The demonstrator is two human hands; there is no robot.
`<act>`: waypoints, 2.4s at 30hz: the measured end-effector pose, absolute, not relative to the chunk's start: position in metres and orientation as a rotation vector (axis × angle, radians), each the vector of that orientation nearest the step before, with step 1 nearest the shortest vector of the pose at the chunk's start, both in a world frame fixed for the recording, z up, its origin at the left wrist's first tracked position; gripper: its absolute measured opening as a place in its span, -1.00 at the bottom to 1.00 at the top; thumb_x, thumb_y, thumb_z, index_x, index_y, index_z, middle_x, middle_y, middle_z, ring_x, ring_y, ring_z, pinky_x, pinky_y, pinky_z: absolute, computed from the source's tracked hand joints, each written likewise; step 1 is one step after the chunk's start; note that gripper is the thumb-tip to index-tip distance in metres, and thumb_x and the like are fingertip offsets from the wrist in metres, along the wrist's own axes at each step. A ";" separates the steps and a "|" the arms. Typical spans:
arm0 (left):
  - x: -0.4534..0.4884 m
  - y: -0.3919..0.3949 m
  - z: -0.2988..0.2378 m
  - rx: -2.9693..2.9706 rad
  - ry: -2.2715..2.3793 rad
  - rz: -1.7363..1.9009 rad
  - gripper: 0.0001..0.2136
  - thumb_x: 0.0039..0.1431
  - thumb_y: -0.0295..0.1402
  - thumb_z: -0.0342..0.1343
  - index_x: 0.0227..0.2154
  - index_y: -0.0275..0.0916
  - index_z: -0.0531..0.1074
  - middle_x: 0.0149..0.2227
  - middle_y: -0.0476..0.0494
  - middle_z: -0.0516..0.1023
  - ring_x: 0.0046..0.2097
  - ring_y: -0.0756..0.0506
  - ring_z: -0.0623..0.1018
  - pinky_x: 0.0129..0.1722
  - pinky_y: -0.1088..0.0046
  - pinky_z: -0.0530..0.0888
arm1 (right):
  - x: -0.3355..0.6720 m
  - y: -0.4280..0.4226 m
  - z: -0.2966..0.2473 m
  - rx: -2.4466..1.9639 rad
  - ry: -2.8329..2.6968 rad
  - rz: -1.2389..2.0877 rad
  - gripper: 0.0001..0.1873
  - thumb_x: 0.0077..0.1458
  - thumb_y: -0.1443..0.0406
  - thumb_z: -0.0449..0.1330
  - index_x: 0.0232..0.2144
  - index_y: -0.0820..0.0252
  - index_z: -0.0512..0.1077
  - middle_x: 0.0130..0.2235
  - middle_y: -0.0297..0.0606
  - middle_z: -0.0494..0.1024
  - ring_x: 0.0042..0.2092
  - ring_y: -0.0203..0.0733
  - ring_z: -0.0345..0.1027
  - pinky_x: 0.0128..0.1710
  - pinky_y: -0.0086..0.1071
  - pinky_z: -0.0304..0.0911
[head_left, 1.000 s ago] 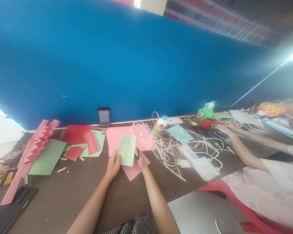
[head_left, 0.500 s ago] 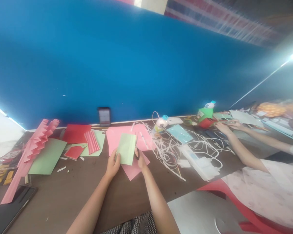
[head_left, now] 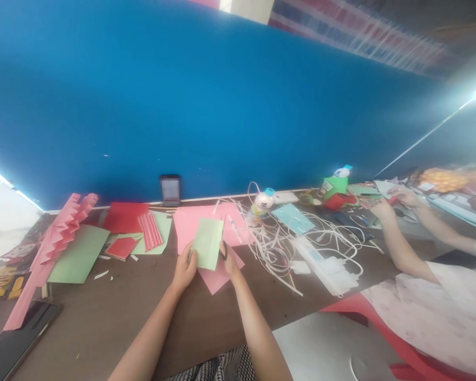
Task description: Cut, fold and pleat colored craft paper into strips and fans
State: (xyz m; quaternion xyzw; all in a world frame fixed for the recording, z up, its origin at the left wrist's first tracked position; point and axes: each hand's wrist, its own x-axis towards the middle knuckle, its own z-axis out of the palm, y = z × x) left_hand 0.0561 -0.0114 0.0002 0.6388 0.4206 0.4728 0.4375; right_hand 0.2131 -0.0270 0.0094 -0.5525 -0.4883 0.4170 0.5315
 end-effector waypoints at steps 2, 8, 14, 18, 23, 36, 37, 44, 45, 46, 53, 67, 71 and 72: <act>0.056 -0.011 -0.001 1.587 1.061 1.168 -0.60 0.20 -0.24 -0.18 0.06 -0.27 0.18 -0.05 -0.24 0.42 -0.09 -0.12 0.44 -0.14 0.35 0.38 | 0.213 -0.027 0.010 -1.300 -1.176 1.001 -0.53 0.06 -0.05 -0.09 -0.44 0.19 0.36 -0.45 -0.29 0.43 -0.32 -0.15 0.25 -0.31 -0.31 0.18; 0.055 -0.011 -0.001 1.565 1.079 1.172 -0.59 0.20 -0.25 -0.19 0.09 -0.24 0.15 -0.05 -0.21 0.42 -0.12 -0.10 0.45 -0.17 0.37 0.38 | 0.211 -0.030 0.011 -1.284 -1.208 1.023 -0.53 0.07 -0.05 -0.10 -0.43 0.18 0.38 -0.43 -0.27 0.46 -0.29 -0.12 0.27 -0.27 -0.29 0.20; 0.056 -0.011 0.002 1.597 1.079 1.157 -0.59 0.20 -0.26 -0.20 0.09 -0.25 0.15 -0.06 -0.21 0.43 -0.13 -0.10 0.46 -0.16 0.37 0.38 | 0.211 -0.032 0.018 -1.235 -1.226 1.078 -0.53 0.09 -0.03 -0.11 -0.39 0.17 0.39 -0.42 -0.28 0.46 -0.27 -0.11 0.30 -0.25 -0.28 0.21; 0.056 -0.011 0.003 1.627 1.086 1.132 -0.60 0.19 -0.27 -0.20 0.07 -0.25 0.18 -0.07 -0.21 0.44 -0.16 -0.10 0.47 -0.17 0.36 0.38 | 0.210 -0.032 0.025 -1.180 -1.231 1.076 -0.54 0.10 -0.01 -0.12 -0.36 0.18 0.40 -0.38 -0.25 0.48 -0.24 -0.11 0.29 -0.21 -0.27 0.20; 0.055 -0.011 0.003 1.651 1.083 1.137 -0.62 0.18 -0.27 -0.19 0.04 -0.25 0.22 -0.09 -0.21 0.45 -0.10 -0.12 0.45 -0.10 0.33 0.35 | 0.211 -0.031 0.025 -1.206 -1.215 1.051 -0.55 0.11 0.00 -0.12 -0.39 0.18 0.40 -0.37 -0.26 0.48 -0.25 -0.12 0.29 -0.19 -0.26 0.20; 0.055 -0.012 0.000 1.727 1.025 1.144 -0.64 0.18 -0.33 -0.19 0.03 -0.22 0.23 -0.02 -0.18 0.41 -0.01 -0.10 0.41 -0.02 0.33 0.32 | 0.214 -0.027 0.018 -1.298 -1.178 1.059 -0.57 0.05 -0.03 -0.06 -0.39 0.16 0.39 -0.46 -0.27 0.45 -0.34 -0.12 0.29 -0.33 -0.29 0.20; 0.055 -0.012 -0.001 1.730 1.027 1.145 -0.64 0.18 -0.33 -0.19 0.03 -0.22 0.23 -0.01 -0.18 0.40 0.00 -0.11 0.40 -0.01 0.33 0.31 | 0.214 -0.027 0.018 -1.297 -1.178 1.057 -0.58 0.05 -0.02 -0.05 -0.39 0.16 0.39 -0.45 -0.27 0.46 -0.34 -0.12 0.29 -0.34 -0.30 0.20; 0.055 -0.012 -0.001 1.718 1.018 1.155 -0.64 0.18 -0.32 -0.18 0.02 -0.25 0.24 0.01 -0.21 0.38 0.03 -0.13 0.37 0.02 0.29 0.29 | 0.214 -0.026 0.014 -1.337 -1.179 1.012 -0.57 0.05 -0.03 -0.05 -0.41 0.17 0.39 -0.48 -0.28 0.44 -0.36 -0.14 0.27 -0.35 -0.30 0.21; 0.055 -0.012 0.000 1.710 1.011 1.156 -0.64 0.18 -0.32 -0.19 0.02 -0.25 0.24 0.00 -0.21 0.38 0.03 -0.13 0.37 0.02 0.29 0.29 | 0.215 -0.026 0.014 -1.335 -1.182 1.007 -0.57 0.05 -0.03 -0.06 -0.41 0.17 0.39 -0.48 -0.28 0.44 -0.36 -0.14 0.27 -0.35 -0.30 0.21; 0.055 -0.013 0.000 1.700 1.006 1.158 -0.63 0.18 -0.31 -0.19 0.02 -0.25 0.24 0.00 -0.21 0.39 0.03 -0.13 0.37 0.02 0.29 0.29 | 0.215 -0.026 0.014 -1.333 -1.184 1.003 -0.57 0.05 -0.03 -0.06 -0.42 0.17 0.39 -0.48 -0.28 0.44 -0.36 -0.14 0.27 -0.34 -0.30 0.21; 0.056 -0.013 0.002 1.643 0.998 1.166 -0.63 0.17 -0.29 -0.17 0.02 -0.26 0.25 -0.02 -0.22 0.41 0.00 -0.14 0.40 -0.01 0.28 0.32 | 0.213 -0.026 0.012 -1.339 -1.184 0.990 -0.52 0.03 -0.08 -0.07 -0.43 0.18 0.37 -0.47 -0.29 0.43 -0.36 -0.15 0.26 -0.34 -0.31 0.19; 0.058 -0.013 0.003 1.616 1.008 1.155 -0.62 0.19 -0.26 -0.19 0.02 -0.27 0.24 -0.01 -0.23 0.39 0.03 -0.14 0.38 0.00 0.29 0.31 | 0.212 -0.025 0.008 -1.352 -1.170 0.968 -0.46 -0.01 -0.15 -0.11 -0.49 0.18 0.30 -0.52 -0.32 0.38 -0.40 -0.18 0.22 -0.41 -0.35 0.17; 0.058 -0.014 0.003 1.619 0.983 1.163 -0.63 0.19 -0.27 -0.18 0.03 -0.26 0.23 -0.02 -0.22 0.40 0.00 -0.13 0.40 -0.03 0.30 0.33 | 0.211 -0.025 0.009 -1.365 -1.167 0.964 -0.48 0.00 -0.14 -0.12 -0.50 0.17 0.27 -0.50 -0.32 0.38 -0.40 -0.18 0.21 -0.40 -0.34 0.17; 0.058 -0.014 0.003 1.619 0.977 1.164 -0.63 0.19 -0.27 -0.18 0.03 -0.25 0.23 -0.02 -0.22 0.40 0.00 -0.13 0.40 -0.03 0.31 0.33 | 0.211 -0.025 0.010 -1.360 -1.172 0.972 -0.49 0.01 -0.13 -0.11 -0.51 0.17 0.27 -0.49 -0.31 0.38 -0.40 -0.18 0.22 -0.39 -0.34 0.17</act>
